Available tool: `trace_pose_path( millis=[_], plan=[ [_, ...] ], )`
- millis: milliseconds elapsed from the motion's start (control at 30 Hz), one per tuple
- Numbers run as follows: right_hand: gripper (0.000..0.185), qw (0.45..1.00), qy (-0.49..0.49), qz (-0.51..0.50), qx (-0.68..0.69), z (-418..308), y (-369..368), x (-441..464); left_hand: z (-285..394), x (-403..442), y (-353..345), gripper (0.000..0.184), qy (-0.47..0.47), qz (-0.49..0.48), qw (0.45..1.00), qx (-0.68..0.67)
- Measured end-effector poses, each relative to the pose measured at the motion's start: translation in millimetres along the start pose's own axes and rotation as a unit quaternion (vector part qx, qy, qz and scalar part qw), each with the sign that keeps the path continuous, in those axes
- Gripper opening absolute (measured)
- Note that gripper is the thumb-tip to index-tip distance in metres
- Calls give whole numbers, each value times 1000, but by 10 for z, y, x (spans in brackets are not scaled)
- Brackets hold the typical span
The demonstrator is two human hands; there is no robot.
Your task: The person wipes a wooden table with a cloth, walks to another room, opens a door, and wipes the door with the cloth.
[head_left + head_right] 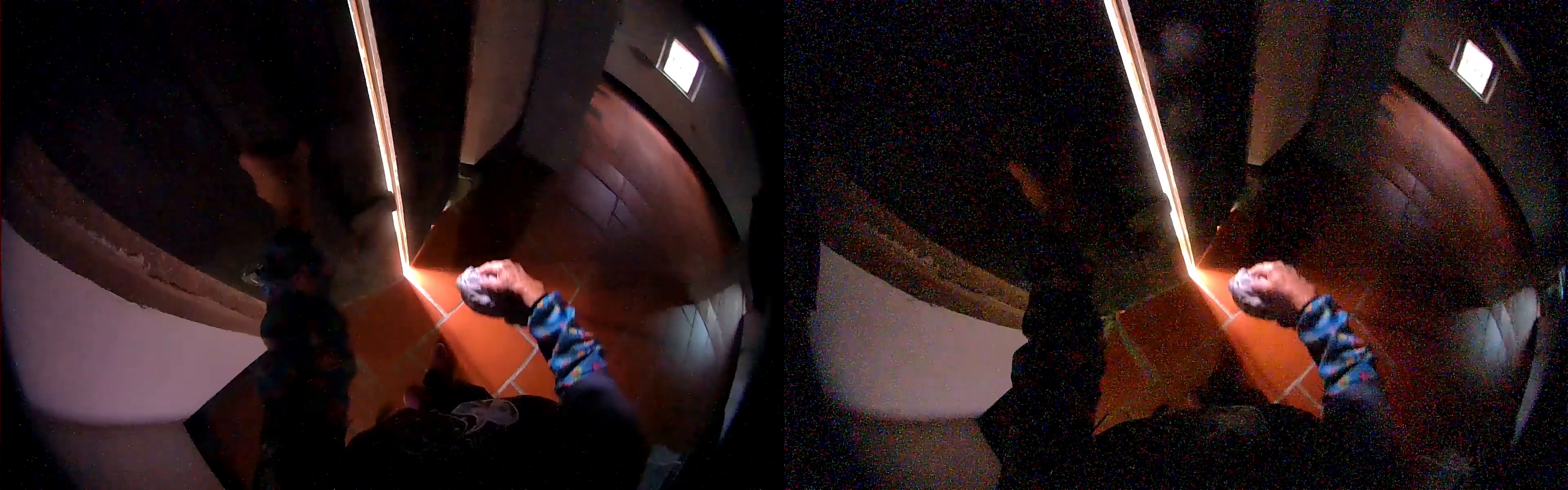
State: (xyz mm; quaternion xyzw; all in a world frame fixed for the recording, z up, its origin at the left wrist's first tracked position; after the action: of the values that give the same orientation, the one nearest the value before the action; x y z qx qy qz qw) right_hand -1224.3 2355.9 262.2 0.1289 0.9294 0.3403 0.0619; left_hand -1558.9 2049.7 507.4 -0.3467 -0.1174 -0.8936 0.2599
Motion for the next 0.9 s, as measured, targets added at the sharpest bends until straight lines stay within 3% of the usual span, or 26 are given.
trace_pose_path(
  millis=[67,200,300,333,400,433,500,533,600,733,867,900],
  plan=[
    [43,994,69,57,-63,-74,163,185,83,-30,215,95,-4,6,1000,3],
    [54,981,89,35,-171,-981,569,612,211,48,626,99,-13,20,999,28],
    [43,953,187,113,-211,-1414,618,703,403,-128,813,101,-22,42,997,62],
    [36,906,256,180,-285,-1374,538,958,465,-149,770,102,-21,46,995,84],
    [27,954,232,131,-141,-1502,556,1199,623,-138,683,104,-6,48,992,117],
    [23,977,188,101,-2,-1652,584,1376,704,-45,622,104,2,36,993,108],
    [17,968,130,70,201,-1723,600,1739,675,-9,455,105,43,-21,999,0],
    [18,963,121,77,230,-1795,647,1920,566,-14,338,106,49,-62,987,-143],
    [18,964,135,114,200,-1915,736,2123,528,4,291,105,33,-97,965,-243],
    [19,963,151,171,142,-1920,856,2175,407,-213,547,92,9,-73,994,-79],
    [20,961,161,206,85,-1830,959,2070,47,-423,628,86,-73,-27,991,-109],
    [20,964,155,206,69,-1852,908,2359,-254,-247,340,86,1,-55,998,-29]
  ],
)
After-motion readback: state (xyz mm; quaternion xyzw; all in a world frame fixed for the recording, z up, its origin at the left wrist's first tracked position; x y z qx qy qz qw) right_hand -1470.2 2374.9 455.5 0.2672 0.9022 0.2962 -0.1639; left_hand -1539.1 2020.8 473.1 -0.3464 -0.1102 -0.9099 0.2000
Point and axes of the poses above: each hand's wrist, its own x-axis towards the middle knuckle, its own y-axis out of the back of the hand, z = x × y, the point moved 5 cm from there along x, towards the middle knuckle, and after that the axes turned 12 degrees about z, right-handed, at the moved point
